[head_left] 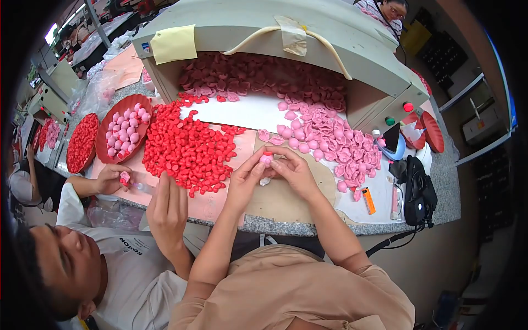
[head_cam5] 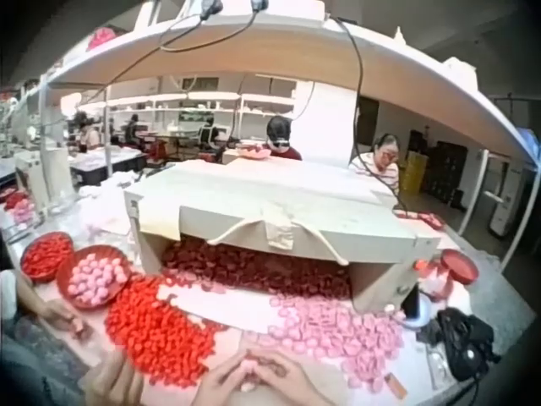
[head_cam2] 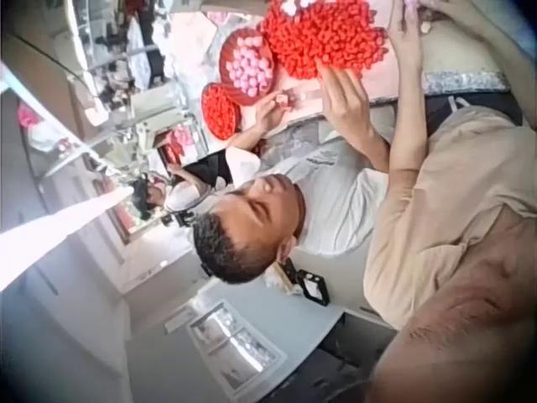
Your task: Assembling small plastic toy components at a factory workbench.
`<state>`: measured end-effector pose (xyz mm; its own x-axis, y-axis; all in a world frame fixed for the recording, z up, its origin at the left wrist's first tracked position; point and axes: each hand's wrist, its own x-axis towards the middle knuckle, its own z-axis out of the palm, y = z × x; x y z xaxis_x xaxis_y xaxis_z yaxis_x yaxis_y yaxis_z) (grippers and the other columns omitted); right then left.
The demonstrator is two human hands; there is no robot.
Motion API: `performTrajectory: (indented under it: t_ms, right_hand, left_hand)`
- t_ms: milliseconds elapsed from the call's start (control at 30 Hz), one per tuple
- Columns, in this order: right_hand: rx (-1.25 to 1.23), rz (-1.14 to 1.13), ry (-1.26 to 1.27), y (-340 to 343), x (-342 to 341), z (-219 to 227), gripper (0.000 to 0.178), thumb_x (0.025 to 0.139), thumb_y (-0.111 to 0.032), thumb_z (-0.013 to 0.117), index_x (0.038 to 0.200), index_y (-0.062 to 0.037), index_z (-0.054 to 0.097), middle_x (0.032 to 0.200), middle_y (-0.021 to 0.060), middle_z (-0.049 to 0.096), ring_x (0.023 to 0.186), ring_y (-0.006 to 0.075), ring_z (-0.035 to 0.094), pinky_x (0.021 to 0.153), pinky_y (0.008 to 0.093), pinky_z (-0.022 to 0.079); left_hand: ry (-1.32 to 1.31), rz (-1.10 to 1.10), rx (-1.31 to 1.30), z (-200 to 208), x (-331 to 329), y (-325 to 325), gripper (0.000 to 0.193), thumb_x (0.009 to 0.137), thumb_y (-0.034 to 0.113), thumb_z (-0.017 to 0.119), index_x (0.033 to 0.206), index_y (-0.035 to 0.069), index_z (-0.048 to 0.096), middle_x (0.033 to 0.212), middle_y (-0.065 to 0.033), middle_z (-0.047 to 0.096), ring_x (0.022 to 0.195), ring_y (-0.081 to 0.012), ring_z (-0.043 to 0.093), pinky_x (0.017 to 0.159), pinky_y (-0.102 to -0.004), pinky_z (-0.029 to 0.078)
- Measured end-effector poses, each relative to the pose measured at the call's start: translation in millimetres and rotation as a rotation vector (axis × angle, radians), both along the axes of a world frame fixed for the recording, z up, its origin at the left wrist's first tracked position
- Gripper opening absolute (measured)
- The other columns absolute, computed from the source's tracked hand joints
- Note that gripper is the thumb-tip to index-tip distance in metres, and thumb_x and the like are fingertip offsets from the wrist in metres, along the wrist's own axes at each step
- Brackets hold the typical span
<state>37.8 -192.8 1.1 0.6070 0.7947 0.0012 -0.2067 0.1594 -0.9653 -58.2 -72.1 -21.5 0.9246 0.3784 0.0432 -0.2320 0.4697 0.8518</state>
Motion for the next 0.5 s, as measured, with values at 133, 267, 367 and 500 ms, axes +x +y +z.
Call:
performTrajectory:
  t_ms: [133, 267, 367, 500]
  right_hand:
    - [0.016, 0.032, -0.020, -4, 5, -1, 0.038, 0.089, -0.010, 0.056, 0.125, -0.0015, 0.046, 0.107, 0.0078, 0.058, 0.096, 0.0141, 0.058, 0.080, 0.0280, 0.051]
    - [-0.020, 0.075, 0.041, -9, 8, 0, 0.038, 0.089, -0.010, 0.056, 0.125, -0.0015, 0.046, 0.106, 0.0081, 0.058, 0.096, 0.0144, 0.058, 0.080, 0.0284, 0.051]
    - [-0.034, 0.078, 0.035, -10, 9, -3, 0.036, 0.089, -0.011, 0.056, 0.123, -0.0017, 0.046, 0.105, 0.0082, 0.058, 0.094, 0.0140, 0.059, 0.080, 0.0285, 0.051]
    - [-0.041, 0.126, 0.079, -14, 12, -6, 0.031, 0.089, -0.013, 0.057, 0.117, -0.0023, 0.048, 0.104, 0.0075, 0.058, 0.092, 0.0120, 0.058, 0.077, 0.0258, 0.051]
  left_hand:
    - [-0.034, -0.039, -0.148, -3, 2, 0, 0.038, 0.092, 0.006, 0.049, 0.129, 0.003, 0.045, 0.117, -0.0111, 0.056, 0.103, -0.0188, 0.058, 0.088, -0.0354, 0.051]
    - [0.000, -0.070, -0.216, -4, 1, 4, 0.036, 0.090, 0.003, 0.052, 0.126, 0.003, 0.049, 0.119, -0.0108, 0.055, 0.101, -0.0187, 0.058, 0.088, -0.0353, 0.051]
    - [0.012, -0.100, -0.253, -6, 0, 5, 0.035, 0.089, 0.003, 0.053, 0.124, 0.002, 0.051, 0.116, -0.0110, 0.057, 0.099, -0.0194, 0.059, 0.088, -0.0359, 0.052]
    - [0.013, -0.138, -0.298, -9, -1, 4, 0.033, 0.090, 0.004, 0.053, 0.123, 0.003, 0.052, 0.111, -0.0102, 0.059, 0.099, -0.0196, 0.060, 0.087, -0.0352, 0.052]
